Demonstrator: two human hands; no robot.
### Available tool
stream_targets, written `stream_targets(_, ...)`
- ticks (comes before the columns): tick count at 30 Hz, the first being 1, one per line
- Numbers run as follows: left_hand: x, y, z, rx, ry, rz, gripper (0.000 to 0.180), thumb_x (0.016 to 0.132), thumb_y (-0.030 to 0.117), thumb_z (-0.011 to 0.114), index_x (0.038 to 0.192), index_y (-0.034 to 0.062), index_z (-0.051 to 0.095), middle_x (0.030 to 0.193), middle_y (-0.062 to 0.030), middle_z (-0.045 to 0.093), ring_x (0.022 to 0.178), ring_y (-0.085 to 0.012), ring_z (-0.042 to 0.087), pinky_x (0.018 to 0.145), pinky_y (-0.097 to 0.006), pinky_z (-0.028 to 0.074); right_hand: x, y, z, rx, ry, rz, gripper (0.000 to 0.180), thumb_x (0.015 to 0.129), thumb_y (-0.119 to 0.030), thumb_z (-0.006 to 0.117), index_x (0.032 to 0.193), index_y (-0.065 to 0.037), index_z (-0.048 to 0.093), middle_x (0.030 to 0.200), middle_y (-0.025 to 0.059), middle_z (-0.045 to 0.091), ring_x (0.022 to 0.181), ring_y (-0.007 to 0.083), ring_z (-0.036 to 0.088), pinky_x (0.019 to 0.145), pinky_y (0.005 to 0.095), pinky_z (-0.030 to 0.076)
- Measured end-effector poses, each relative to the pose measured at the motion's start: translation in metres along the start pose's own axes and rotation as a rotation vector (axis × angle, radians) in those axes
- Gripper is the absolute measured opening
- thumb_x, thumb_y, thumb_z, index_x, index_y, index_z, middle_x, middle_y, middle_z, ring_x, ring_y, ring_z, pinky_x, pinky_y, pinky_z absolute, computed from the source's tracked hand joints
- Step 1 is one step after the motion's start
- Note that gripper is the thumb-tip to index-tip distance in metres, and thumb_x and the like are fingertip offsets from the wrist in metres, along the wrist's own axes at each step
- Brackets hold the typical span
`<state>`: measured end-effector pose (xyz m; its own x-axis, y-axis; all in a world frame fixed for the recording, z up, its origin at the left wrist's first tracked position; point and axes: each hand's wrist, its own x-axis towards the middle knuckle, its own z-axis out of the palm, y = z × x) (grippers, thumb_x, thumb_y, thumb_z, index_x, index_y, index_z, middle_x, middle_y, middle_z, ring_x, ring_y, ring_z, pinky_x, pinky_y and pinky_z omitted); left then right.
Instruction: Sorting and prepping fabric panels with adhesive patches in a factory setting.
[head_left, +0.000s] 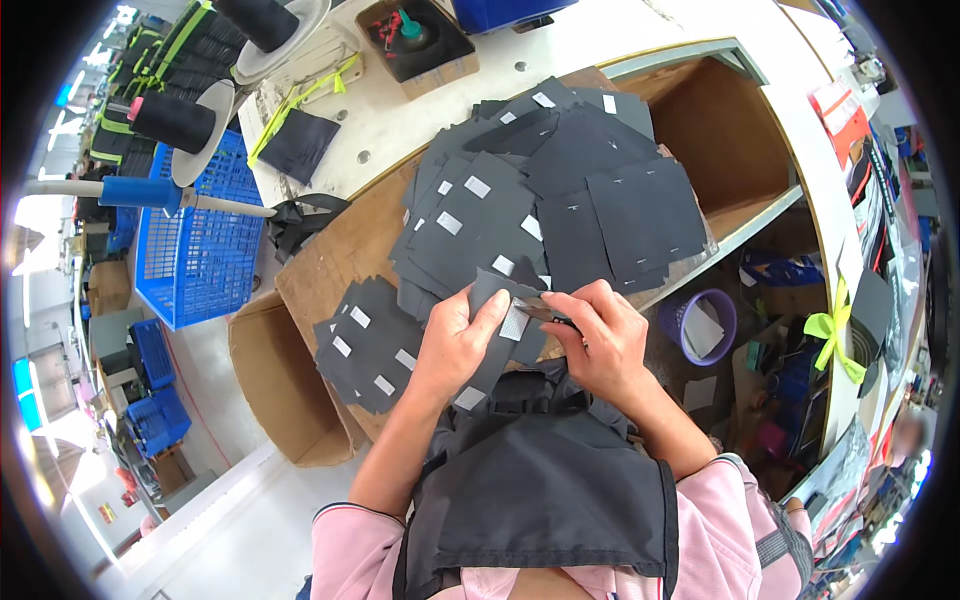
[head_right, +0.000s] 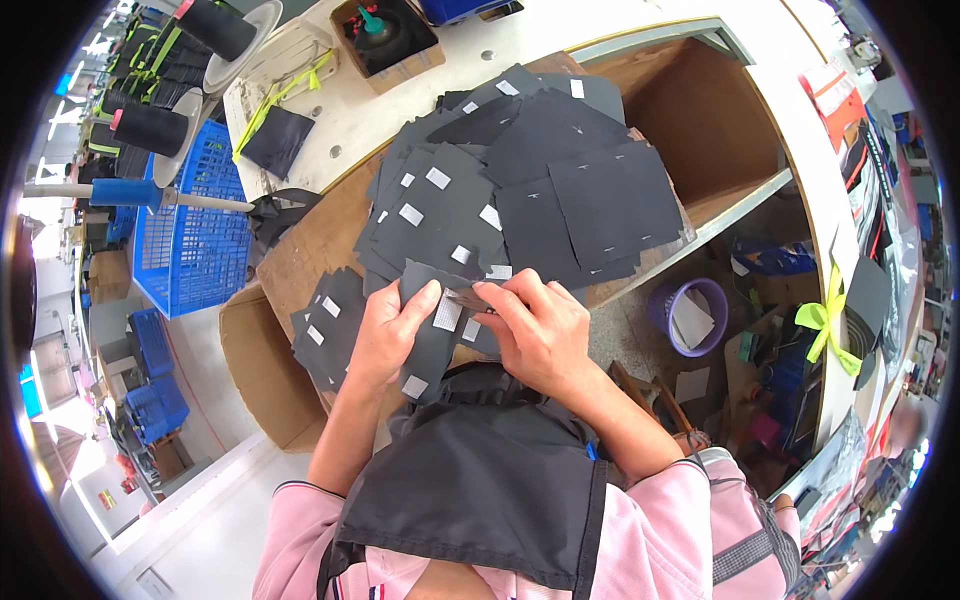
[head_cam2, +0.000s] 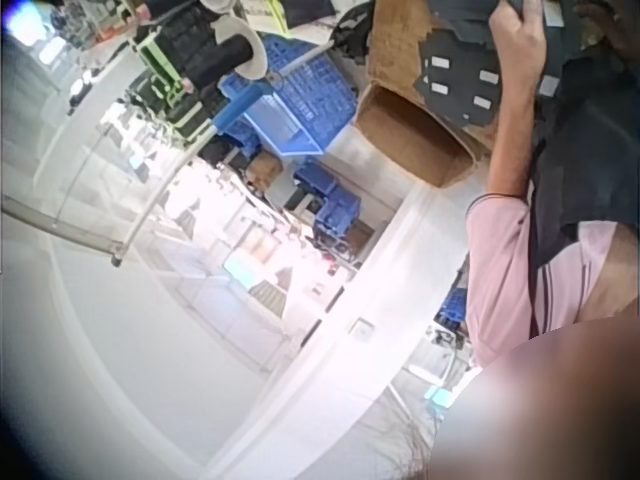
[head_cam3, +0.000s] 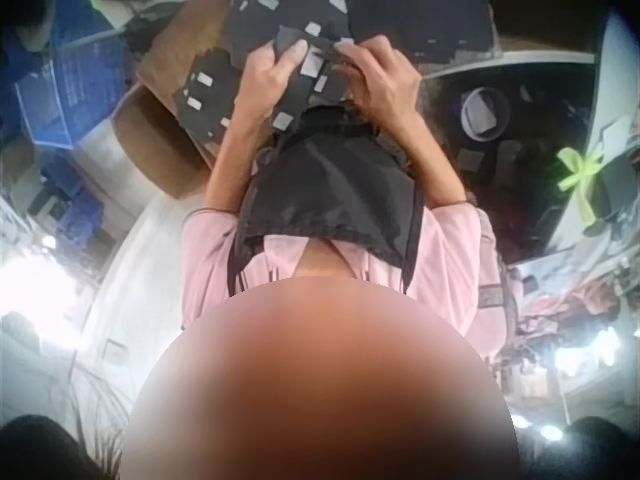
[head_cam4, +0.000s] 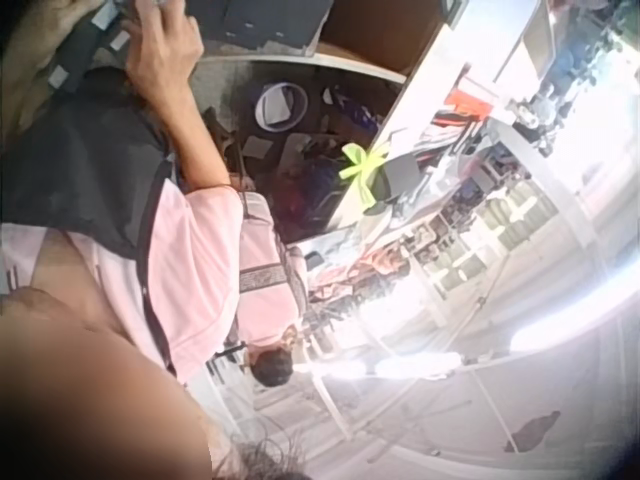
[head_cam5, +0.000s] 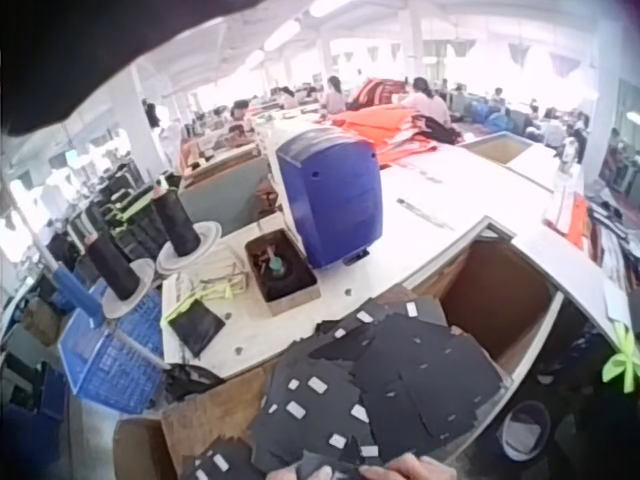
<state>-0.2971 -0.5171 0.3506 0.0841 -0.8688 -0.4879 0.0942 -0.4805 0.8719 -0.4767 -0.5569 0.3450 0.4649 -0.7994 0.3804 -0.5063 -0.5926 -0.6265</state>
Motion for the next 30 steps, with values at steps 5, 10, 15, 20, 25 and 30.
stream_targets(5,-0.001,0.003,0.001,-0.009,-0.014,-0.033,0.029,0.092,0.024,0.052,0.102,-0.003,0.06,0.075,0.0016,0.055,0.069,-0.0046,0.045,0.064,-0.023,0.04,0.002,0.004,-0.003,-0.028,0.05,-0.157,0.035,0.062,-0.007,0.076,0.095,-0.006,0.065,0.074,0.0047,0.055,0.058,0.0196,0.053,0.05,0.0294,0.042)
stream_targets(10,0.0,0.0,0.0,0.048,-0.026,-0.019,0.028,0.092,0.023,0.052,0.101,-0.003,0.06,0.071,0.0021,0.054,0.066,-0.0046,0.044,0.061,-0.023,0.039,0.004,0.006,-0.003,-0.016,0.057,-0.14,0.032,0.062,-0.012,0.075,0.092,-0.007,0.065,0.072,0.0012,0.054,0.057,0.0146,0.053,0.049,0.0269,0.038)
stream_targets(15,-0.003,0.005,0.003,0.117,-0.002,0.081,0.027,0.092,0.021,0.051,0.099,-0.0028,0.061,0.072,0.0012,0.055,0.066,-0.0054,0.046,0.061,-0.023,0.04,0.005,0.004,-0.01,-0.031,-0.015,-0.106,0.031,0.062,-0.011,0.075,0.091,-0.008,0.065,0.071,-0.0001,0.054,0.055,0.0135,0.051,0.049,0.0267,0.037)
stream_targets(20,-0.004,0.007,0.003,0.009,-0.054,0.012,0.029,0.092,0.022,0.051,0.101,-0.0045,0.06,0.079,-0.0015,0.061,0.072,-0.0068,0.051,0.066,-0.024,0.043,0.005,0.011,-0.013,-0.142,-0.002,-0.286,0.028,0.062,-0.011,0.075,0.088,-0.009,0.066,0.071,-0.0012,0.054,0.054,0.0143,0.05,0.048,0.0268,0.037)
stream_targets(25,-0.001,0.005,0.004,-0.083,-0.031,-0.022,0.031,0.092,0.023,0.051,0.103,-0.0045,0.06,0.082,-0.0009,0.061,0.074,-0.0063,0.051,0.068,-0.023,0.042,-0.005,0.011,-0.016,0.176,-0.137,-0.108,0.025,0.063,-0.009,0.075,0.086,-0.008,0.065,0.072,0.0007,0.055,0.055,0.017,0.052,0.05,0.0296,0.041)
stream_targets(30,-0.002,0.005,0.003,-0.012,-0.064,-0.06,0.031,0.092,0.024,0.051,0.102,-0.0043,0.06,0.081,0.0001,0.06,0.074,-0.0056,0.05,0.068,-0.023,0.042,-0.005,0.003,-0.006,0.105,0.04,0.025,0.028,0.063,-0.01,0.076,0.087,-0.007,0.061,0.071,0.0045,0.054,0.055,0.02,0.052,0.05,0.0297,0.042)
